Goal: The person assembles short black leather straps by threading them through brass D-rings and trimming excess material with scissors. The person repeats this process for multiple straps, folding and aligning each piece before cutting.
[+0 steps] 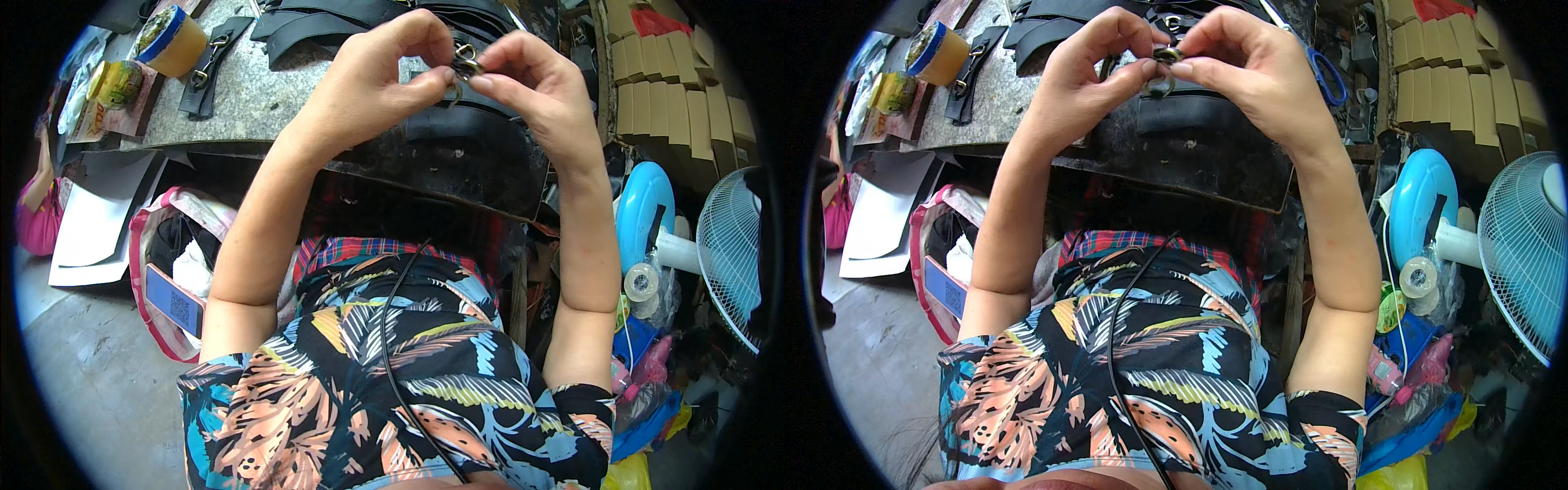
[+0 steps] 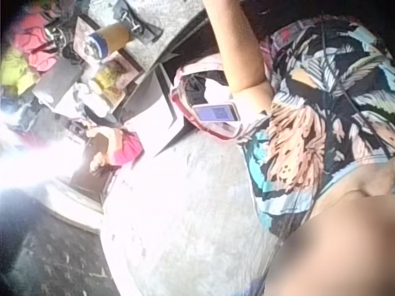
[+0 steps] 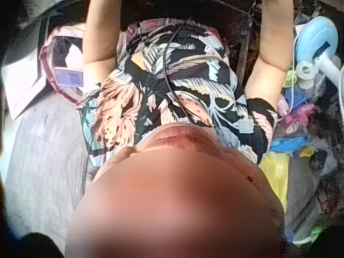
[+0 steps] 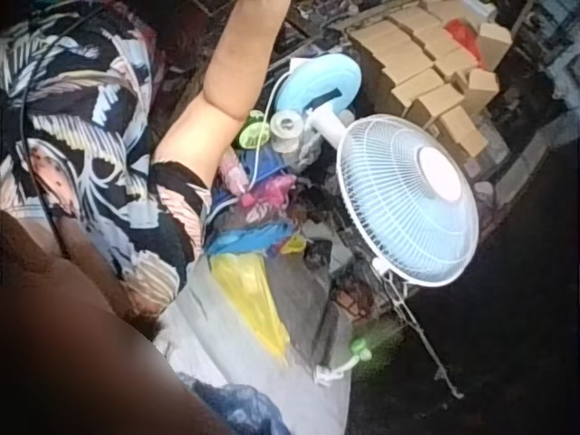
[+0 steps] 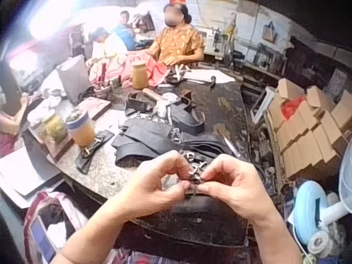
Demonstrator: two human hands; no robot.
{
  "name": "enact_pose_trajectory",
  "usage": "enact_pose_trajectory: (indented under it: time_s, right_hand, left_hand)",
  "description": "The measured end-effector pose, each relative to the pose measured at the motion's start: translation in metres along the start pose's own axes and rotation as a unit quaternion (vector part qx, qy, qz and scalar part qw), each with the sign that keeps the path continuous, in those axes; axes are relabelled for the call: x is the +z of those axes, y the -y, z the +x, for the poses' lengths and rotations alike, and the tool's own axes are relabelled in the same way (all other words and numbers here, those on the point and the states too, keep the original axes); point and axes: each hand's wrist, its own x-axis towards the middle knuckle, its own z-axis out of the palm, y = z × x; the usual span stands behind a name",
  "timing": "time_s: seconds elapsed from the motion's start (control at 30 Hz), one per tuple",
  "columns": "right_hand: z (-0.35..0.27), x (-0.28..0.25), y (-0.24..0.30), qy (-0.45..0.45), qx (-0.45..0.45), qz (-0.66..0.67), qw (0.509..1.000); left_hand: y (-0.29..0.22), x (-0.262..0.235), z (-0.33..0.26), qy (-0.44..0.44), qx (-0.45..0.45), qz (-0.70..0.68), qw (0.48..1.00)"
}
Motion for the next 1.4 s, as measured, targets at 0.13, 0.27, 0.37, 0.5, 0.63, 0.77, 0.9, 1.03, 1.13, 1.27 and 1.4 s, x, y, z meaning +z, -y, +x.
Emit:
enact_pose_trajectory:
  time_s: [0.13,0.27,0.37,0.5,0.63,0.77,0.9,1.03,1.13,1.27,1.4]
  right_hand:
    - [-0.025,-0.004,0.009,-0.004,0.056,0.082,0.995]
    - [-0.052,0.002,0.008,-0.047,0.140,0.147,0.978]
    - [-0.064,0.002,0.002,-0.093,0.151,0.107,0.978]
    - [-0.076,0.004,-0.006,-0.112,0.156,0.001,0.981]
    - [-0.091,0.011,-0.007,-0.133,0.154,-0.046,0.978]
    - [-0.101,0.015,-0.007,-0.156,0.172,-0.049,0.971]
    - [-0.104,0.019,-0.005,-0.132,0.120,-0.208,0.962]
    - [-0.109,0.022,0.000,-0.138,0.102,-0.300,0.939]
    - [-0.110,0.024,-0.001,-0.140,0.091,-0.321,0.932]
    - [-0.111,0.024,-0.004,-0.147,0.090,-0.317,0.933]
    - [-0.113,0.022,-0.008,-0.159,0.092,-0.275,0.944]
  left_hand:
    - [-0.018,0.007,-0.016,0.064,-0.080,-0.167,0.981]
    - [-0.030,0.028,-0.031,0.080,-0.194,-0.276,0.938]
    - [-0.033,0.029,-0.039,0.070,-0.178,-0.095,0.977]
    - [-0.033,0.032,-0.044,0.051,-0.057,0.122,0.990]
    - [-0.033,0.035,-0.054,0.056,-0.065,0.151,0.985]
    - [-0.031,0.036,-0.062,0.053,-0.087,0.110,0.989]
    - [-0.029,0.039,-0.064,0.044,-0.075,0.144,0.986]
    - [-0.032,0.036,-0.072,0.020,-0.081,0.132,0.988]
    - [-0.031,0.033,-0.077,0.019,-0.076,0.174,0.982]
    - [-0.033,0.037,-0.080,0.010,-0.072,0.211,0.975]
    - [-0.032,0.038,-0.080,0.012,-0.070,0.218,0.973]
